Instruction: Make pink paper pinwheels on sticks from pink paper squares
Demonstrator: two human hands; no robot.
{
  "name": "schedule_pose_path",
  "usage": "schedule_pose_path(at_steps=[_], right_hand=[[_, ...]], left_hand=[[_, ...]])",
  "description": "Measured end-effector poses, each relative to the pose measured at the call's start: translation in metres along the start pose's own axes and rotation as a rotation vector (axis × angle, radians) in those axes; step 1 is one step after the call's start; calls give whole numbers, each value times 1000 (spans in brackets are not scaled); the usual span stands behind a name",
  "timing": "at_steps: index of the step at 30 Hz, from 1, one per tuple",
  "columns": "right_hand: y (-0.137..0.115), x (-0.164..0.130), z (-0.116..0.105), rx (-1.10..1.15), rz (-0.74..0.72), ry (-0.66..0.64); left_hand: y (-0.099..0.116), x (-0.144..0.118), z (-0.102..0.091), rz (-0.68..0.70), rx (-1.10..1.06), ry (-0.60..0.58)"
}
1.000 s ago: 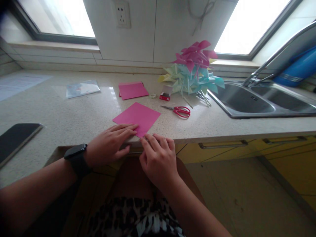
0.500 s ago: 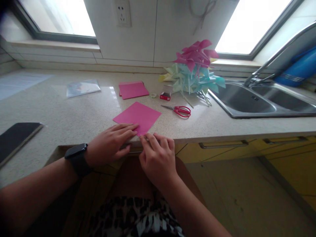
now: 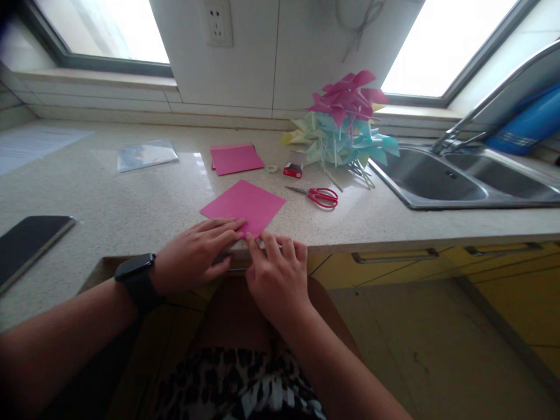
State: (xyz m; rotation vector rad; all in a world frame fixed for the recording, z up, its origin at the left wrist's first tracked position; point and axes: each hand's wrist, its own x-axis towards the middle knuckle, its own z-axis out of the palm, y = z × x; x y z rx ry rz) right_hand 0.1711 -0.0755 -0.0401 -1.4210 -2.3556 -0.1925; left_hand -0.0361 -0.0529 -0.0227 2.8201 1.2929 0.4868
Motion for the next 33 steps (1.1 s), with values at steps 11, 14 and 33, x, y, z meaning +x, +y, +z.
schedule_pose_path(at_steps=[11,14,33], right_hand=[[-3,6,-1,-37,39,-28],[-5,9,-2,-42,47,-36],[-6,16,2,-2,44,-45]], left_hand=[[1,1,-1,-4,-1,-1],[1,1,-1,-2,-6,-1],[2,1,-2,12,-53,36]])
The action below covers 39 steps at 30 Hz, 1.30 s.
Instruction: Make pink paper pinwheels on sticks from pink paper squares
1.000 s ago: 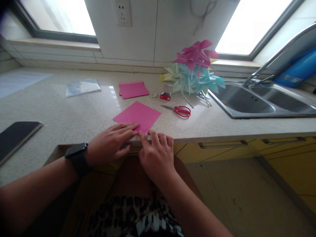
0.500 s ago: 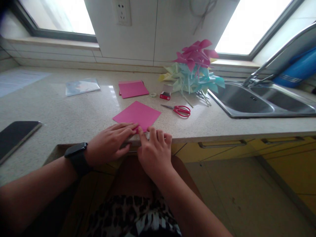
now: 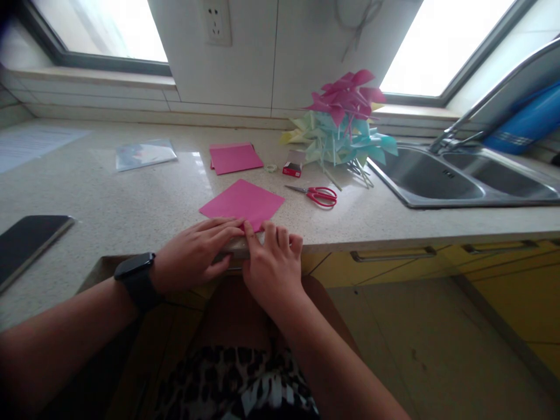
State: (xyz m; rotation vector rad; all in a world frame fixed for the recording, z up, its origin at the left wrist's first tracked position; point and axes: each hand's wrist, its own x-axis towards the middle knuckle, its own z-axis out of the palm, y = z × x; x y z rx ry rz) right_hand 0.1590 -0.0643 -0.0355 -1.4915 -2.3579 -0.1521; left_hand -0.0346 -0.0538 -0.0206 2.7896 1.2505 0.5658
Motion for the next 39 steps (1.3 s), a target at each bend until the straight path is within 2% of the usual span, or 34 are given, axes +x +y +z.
schedule_pose_path(at_steps=[5,8,12,16,23,39], right_hand=[[2,1,-2,28,18,-17],[5,-1,-5,69,4,15],[9,-6,-8,134,-69,62],[8,-11,-4,140,-133,16],[1,-11,-3,79,-101,-7],[3,2,-8,44,-96,-52]], left_hand=[[0,0,-1,-6,6,-12],[0,0,-1,-15,16,-28],[0,0,-1,-19,19,-38],[0,0,0,-19,22,-36],[-1,0,2,-20,15,15],[-2,-1,2,-12,9,16]])
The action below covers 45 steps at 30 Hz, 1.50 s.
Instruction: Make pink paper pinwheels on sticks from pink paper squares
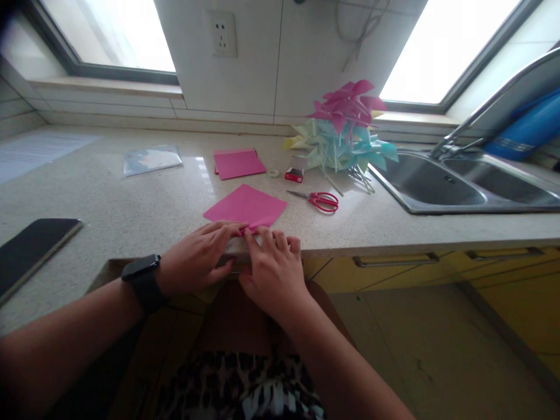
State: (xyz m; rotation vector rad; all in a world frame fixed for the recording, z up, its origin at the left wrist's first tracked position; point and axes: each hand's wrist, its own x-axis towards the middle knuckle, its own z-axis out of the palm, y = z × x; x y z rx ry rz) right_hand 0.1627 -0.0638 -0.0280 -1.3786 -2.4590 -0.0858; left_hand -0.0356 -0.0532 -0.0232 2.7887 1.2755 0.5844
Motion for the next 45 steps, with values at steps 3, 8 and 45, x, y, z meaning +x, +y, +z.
schedule_pose_path(at_steps=[3,8,45], right_hand=[[2,2,-3,-2,-21,-11],[4,1,-9,13,-62,-43],[35,1,-8,124,-185,-31]], left_hand=[[1,0,1,8,29,-16],[2,0,-1,-6,2,14],[2,1,4,67,32,118]])
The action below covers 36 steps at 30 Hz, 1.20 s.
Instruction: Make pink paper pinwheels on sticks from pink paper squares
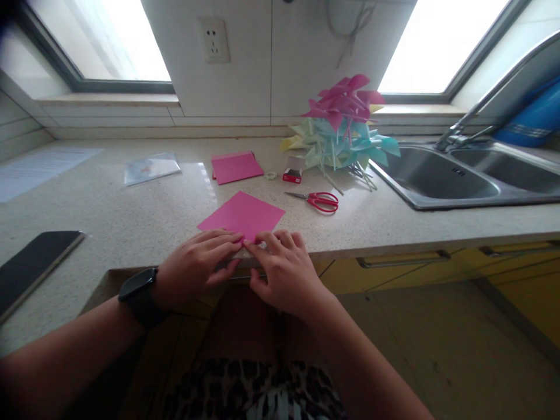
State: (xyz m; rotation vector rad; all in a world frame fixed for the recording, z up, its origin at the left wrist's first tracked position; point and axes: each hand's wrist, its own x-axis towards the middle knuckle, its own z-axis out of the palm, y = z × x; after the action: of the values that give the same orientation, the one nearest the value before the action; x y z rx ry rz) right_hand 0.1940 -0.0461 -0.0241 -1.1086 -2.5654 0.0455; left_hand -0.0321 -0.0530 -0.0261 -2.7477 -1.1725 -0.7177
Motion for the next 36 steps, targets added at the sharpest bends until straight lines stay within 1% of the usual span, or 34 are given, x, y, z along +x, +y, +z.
schedule_pose_path(at_steps=[4,9,14,20,26,30,36], right_hand=[[-1,0,0,-12,6,-20],[-3,1,0,-5,28,-26],[-4,2,-1,-11,45,-33],[-4,3,-1,-20,61,-43],[-5,6,0,-36,58,-55],[-6,8,0,-51,56,-45],[-7,6,1,-55,41,-24]], left_hand=[[-1,-1,2,30,-20,17],[1,1,1,-19,-54,1],[2,3,-1,0,-53,-3],[3,5,-4,-43,-67,-65],[6,2,-1,-76,-6,-76],[8,0,1,-99,59,-60],[18,2,-4,-159,151,-53]])
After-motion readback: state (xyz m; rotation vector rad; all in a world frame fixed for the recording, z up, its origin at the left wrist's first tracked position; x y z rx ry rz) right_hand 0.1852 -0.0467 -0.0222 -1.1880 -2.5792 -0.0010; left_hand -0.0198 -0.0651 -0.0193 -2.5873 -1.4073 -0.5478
